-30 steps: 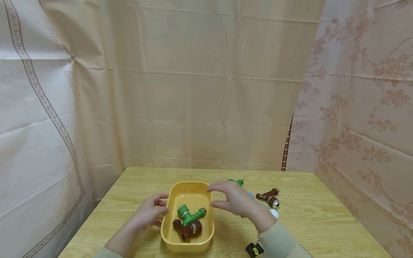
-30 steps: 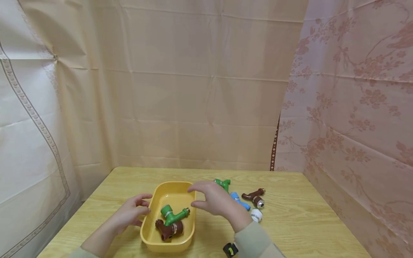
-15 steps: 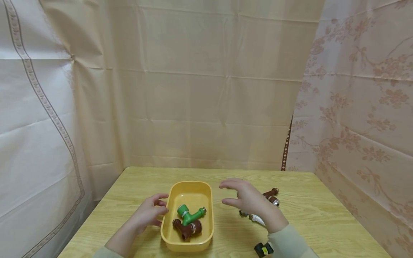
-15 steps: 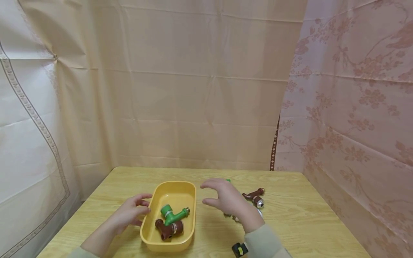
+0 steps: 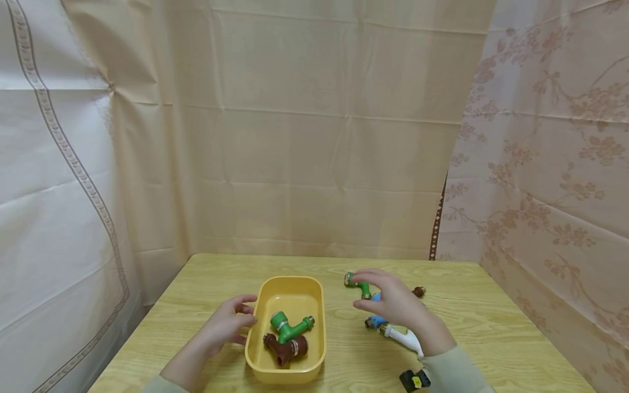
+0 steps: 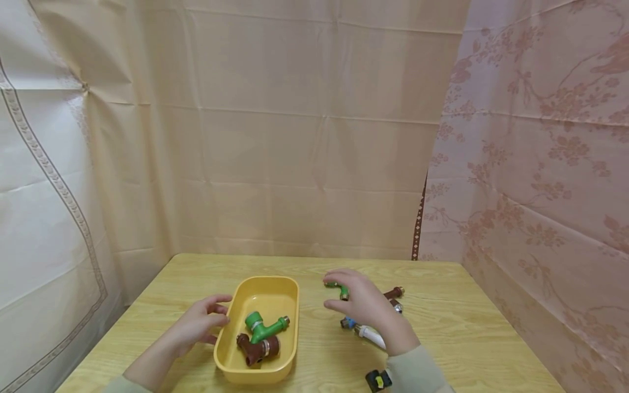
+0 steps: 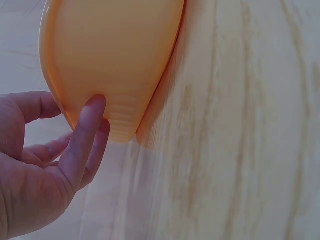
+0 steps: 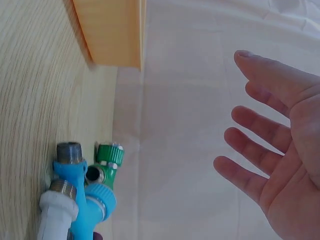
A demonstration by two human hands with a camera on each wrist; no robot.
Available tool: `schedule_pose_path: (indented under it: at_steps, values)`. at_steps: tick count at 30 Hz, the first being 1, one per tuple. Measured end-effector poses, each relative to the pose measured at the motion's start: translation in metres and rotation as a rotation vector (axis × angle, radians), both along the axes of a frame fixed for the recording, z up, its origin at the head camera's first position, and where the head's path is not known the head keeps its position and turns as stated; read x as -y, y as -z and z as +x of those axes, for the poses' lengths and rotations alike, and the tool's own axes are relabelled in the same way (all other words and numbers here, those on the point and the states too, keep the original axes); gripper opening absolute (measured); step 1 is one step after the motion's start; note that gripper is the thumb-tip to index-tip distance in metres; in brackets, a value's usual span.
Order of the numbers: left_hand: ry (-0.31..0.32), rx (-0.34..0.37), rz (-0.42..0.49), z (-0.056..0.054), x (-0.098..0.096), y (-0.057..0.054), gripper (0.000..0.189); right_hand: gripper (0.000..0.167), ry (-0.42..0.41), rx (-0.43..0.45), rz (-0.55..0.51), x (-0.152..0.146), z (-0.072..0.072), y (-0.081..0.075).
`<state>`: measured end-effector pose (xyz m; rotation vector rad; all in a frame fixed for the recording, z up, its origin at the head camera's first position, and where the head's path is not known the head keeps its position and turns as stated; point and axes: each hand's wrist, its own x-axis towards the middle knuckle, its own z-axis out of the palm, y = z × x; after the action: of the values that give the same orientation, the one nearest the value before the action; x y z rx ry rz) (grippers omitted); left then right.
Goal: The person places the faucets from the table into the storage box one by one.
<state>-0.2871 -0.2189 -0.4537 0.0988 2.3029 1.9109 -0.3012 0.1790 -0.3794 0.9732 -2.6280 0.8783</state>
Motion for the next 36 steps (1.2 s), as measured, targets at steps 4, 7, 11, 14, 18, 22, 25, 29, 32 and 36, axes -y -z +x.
schedule_pose_path:
  at_steps: [4, 7, 11, 14, 18, 22, 25, 29, 32, 36]
  values:
    - [0.006, -0.003, 0.004, 0.0, 0.0, 0.0, 0.064, 0.048, 0.028, -0.012, -0.007, -0.007, 0.0, 0.001]
    - [0.006, -0.002, 0.003, 0.0, 0.0, 0.0, 0.064, 0.05, 0.042, -0.019, -0.011, -0.012, 0.0, 0.003]
    - [0.002, -0.001, 0.003, 0.0, 0.0, 0.0, 0.063, 0.052, 0.059, -0.036, -0.001, -0.018, -0.001, 0.006]
    - [0.0, -0.001, 0.002, 0.0, -0.001, -0.001, 0.063, 0.053, 0.071, -0.012, -0.002, -0.024, -0.001, 0.009]
    - [0.0, -0.001, 0.001, 0.001, -0.001, -0.001, 0.063, 0.054, 0.08, 0.033, -0.02, -0.032, -0.002, 0.011]
    - [-0.001, 0.0, 0.001, 0.001, -0.001, -0.001, 0.063, 0.057, 0.095, 0.045, -0.033, -0.041, -0.003, 0.013]
    - [-0.004, 0.001, 0.002, 0.001, -0.001, -0.001, 0.063, 0.058, 0.105, 0.067, -0.045, -0.047, -0.003, 0.014]
    - [-0.009, 0.001, -0.002, 0.001, -0.001, -0.001, 0.064, 0.06, 0.103, 0.11, -0.061, -0.053, -0.003, 0.015]
    - [-0.011, -0.001, -0.003, 0.001, -0.001, -0.001, 0.064, 0.063, 0.092, 0.135, -0.064, -0.056, -0.003, 0.016]
    - [-0.013, -0.005, -0.006, 0.001, -0.002, -0.001, 0.063, 0.065, 0.119, 0.129, -0.032, -0.061, -0.003, 0.019]
